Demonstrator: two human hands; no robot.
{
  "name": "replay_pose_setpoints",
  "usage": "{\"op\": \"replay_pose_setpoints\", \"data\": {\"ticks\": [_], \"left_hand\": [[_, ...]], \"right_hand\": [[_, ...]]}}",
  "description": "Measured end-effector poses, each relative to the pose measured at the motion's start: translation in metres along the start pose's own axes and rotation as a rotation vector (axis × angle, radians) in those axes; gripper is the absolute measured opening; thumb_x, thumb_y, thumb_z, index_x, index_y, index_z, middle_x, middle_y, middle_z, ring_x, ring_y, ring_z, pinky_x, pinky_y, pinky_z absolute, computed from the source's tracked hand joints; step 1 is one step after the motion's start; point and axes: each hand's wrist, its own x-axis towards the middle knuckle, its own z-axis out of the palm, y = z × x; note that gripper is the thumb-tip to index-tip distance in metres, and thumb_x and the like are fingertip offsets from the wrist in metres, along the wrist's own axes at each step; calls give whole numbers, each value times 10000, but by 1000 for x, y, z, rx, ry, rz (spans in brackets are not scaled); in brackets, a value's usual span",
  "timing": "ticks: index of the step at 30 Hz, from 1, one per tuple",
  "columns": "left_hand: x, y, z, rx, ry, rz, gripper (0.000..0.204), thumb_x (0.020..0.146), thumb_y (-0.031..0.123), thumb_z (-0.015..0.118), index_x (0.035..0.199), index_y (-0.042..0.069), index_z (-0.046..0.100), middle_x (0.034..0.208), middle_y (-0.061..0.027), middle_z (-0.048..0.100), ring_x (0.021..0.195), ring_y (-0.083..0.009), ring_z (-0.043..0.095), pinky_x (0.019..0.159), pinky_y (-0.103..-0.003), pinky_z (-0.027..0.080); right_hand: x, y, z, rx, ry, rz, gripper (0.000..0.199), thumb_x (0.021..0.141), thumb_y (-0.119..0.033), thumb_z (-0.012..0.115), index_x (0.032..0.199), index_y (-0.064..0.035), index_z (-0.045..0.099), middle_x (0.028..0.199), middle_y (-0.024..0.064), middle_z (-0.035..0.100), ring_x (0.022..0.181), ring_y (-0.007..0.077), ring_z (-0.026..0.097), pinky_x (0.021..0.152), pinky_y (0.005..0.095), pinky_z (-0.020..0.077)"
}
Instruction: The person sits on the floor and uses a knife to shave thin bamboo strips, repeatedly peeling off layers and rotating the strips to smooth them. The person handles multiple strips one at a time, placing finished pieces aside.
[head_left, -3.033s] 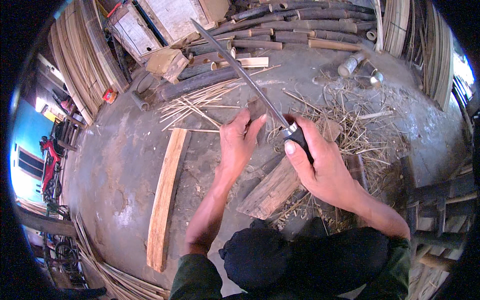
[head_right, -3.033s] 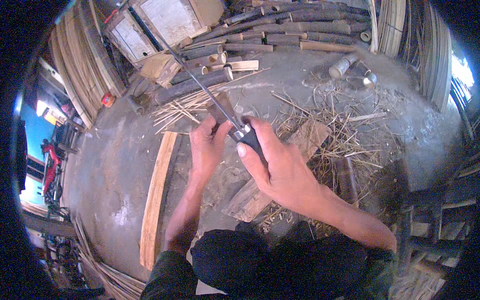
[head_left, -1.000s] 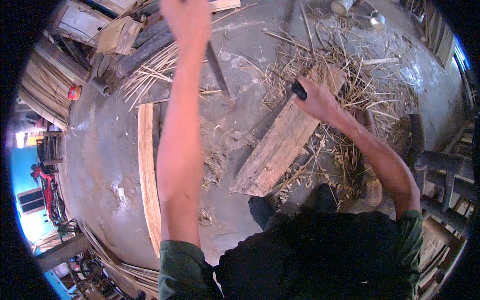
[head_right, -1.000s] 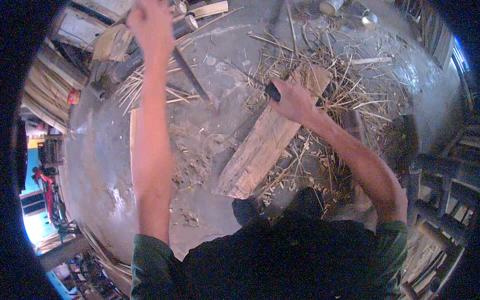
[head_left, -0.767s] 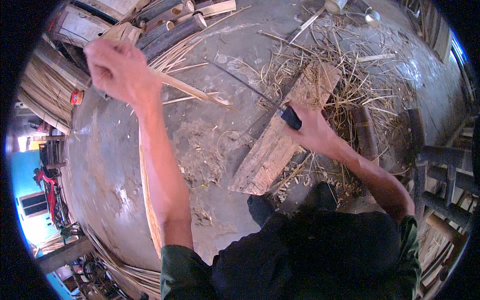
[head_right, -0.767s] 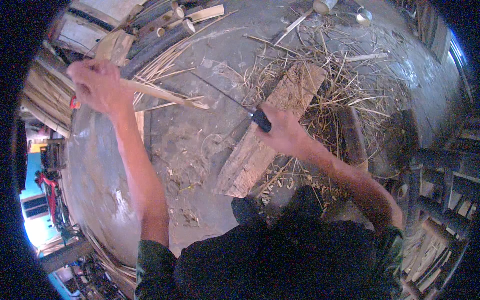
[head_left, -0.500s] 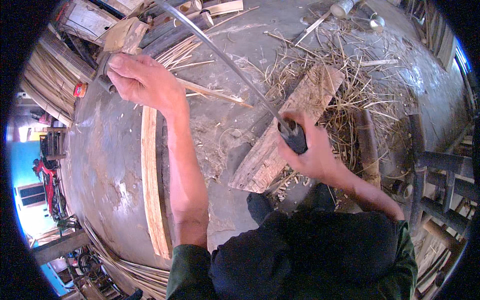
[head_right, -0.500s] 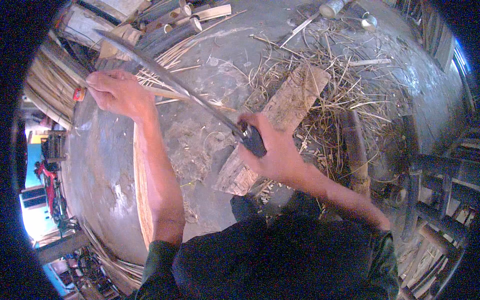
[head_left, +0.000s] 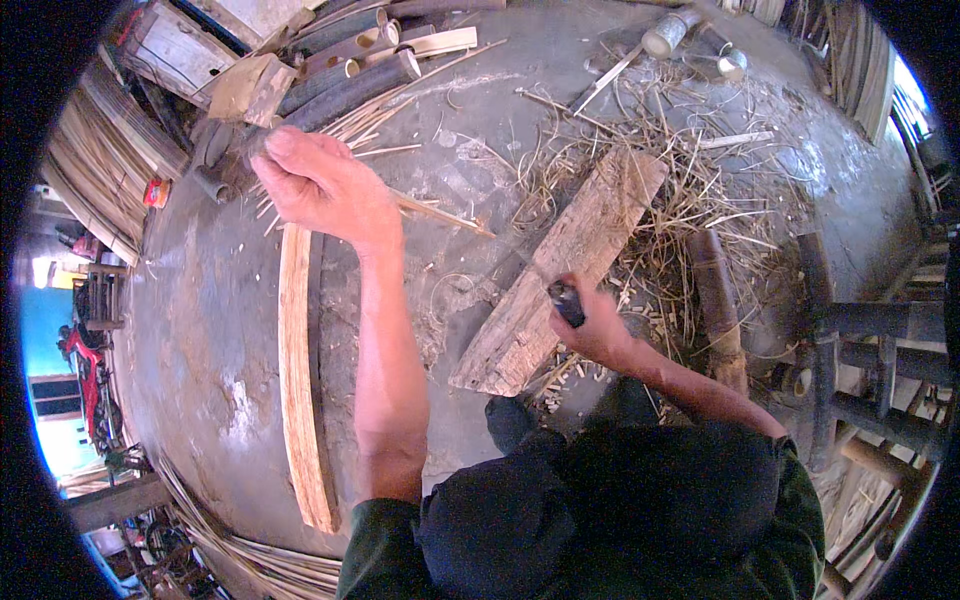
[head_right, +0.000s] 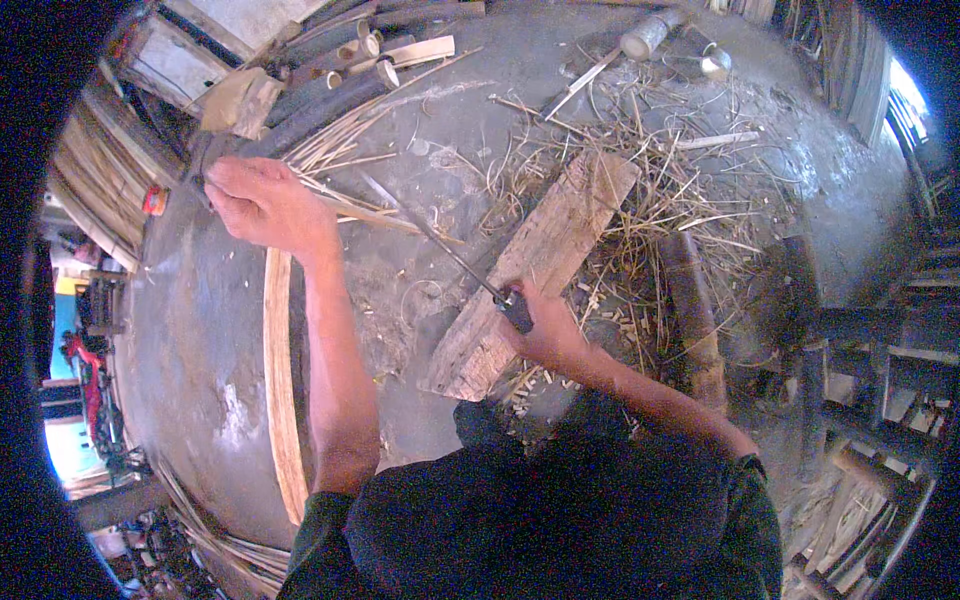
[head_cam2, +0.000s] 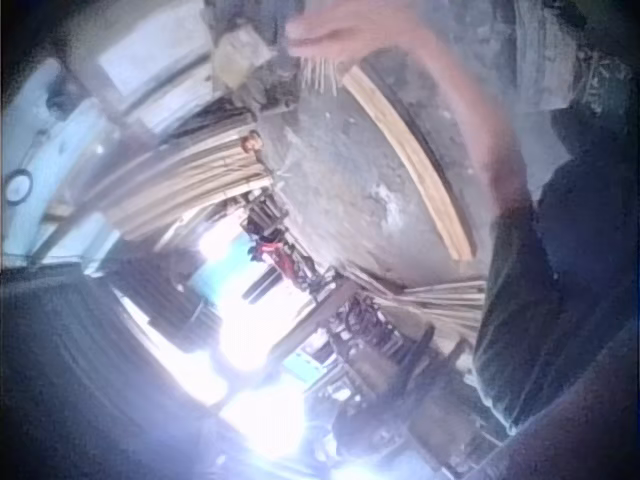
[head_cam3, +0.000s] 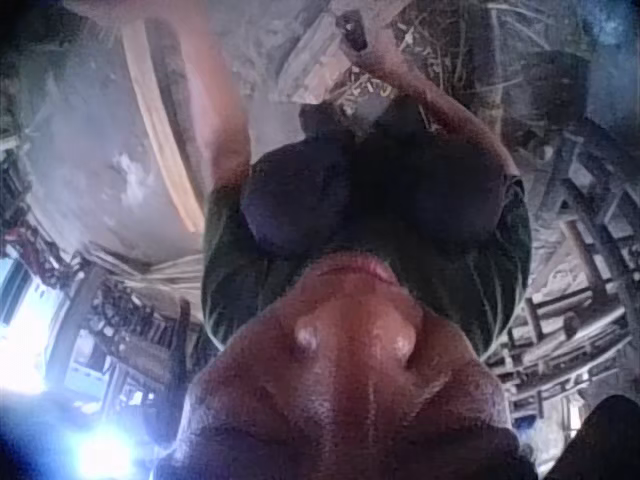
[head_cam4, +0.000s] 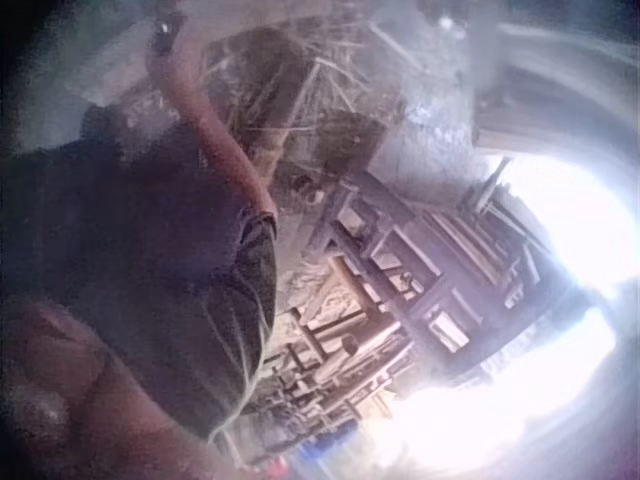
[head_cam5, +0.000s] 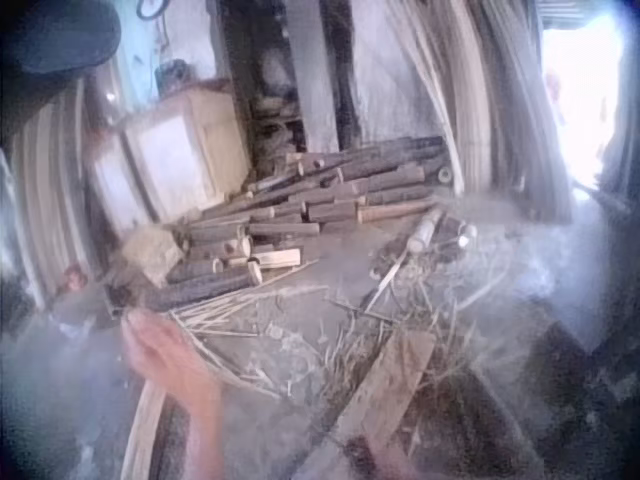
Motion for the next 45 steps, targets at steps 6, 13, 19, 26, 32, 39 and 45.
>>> {"op": "replay_pose_setpoints", "data": {"ticks": [6,13,19,26,32,39,45], "left_hand": [[-7,-11,-11,-63,-23,84,362,1032,255,429,739,48,383,619,-12,404,523,-99,368,453,-263,321],[-19,2,2,-182,-188,15,208,1033,235,438,1039,28,424,697,-28,458,556,-86,395,475,-238,341],[-34,-5,20,-259,-169,-34,176,1036,202,423,1123,50,403,772,-18,459,609,-61,411,474,-211,347],[27,-34,-11,-291,-71,-128,170,1033,239,444,1034,99,348,715,-4,438,592,-54,382,454,-204,318],[4,0,-12,89,-487,-89,204,998,197,519,971,20,617,802,-56,670,754,-128,599,727,-292,488],[-22,46,-30,270,-751,-195,144,922,163,647,978,34,678,629,-49,538,618,-60,422,562,-254,413],[-30,65,-33,341,-840,-136,120,898,119,663,968,21,657,630,-143,533,558,-130,402,535,-293,423]], "right_hand": [[-11,19,-8,-70,-119,213,287,807,-163,607,1024,1,513,718,195,569,702,344,632,610,445,472],[36,-76,-72,-46,42,-45,221,848,-138,621,982,-12,498,665,95,476,586,186,488,564,339,426],[18,-27,-35,-160,-40,-197,273,837,-171,630,1040,-13,536,729,168,591,618,307,604,588,403,468],[-98,8,-47,-68,-237,116,380,793,-178,707,1108,-18,565,792,191,629,699,306,650,665,391,505],[-10,-88,-119,-33,-87,104,472,875,-244,663,1224,32,502,761,119,588,578,221,555,612,334,472],[23,-209,-140,506,-189,59,498,1029,-334,415,1451,-89,318,737,43,493,475,75,463,436,222,393],[26,-214,-136,523,-253,28,476,1038,-328,388,1453,-105,321,718,54,499,435,75,442,418,213,386]]}}
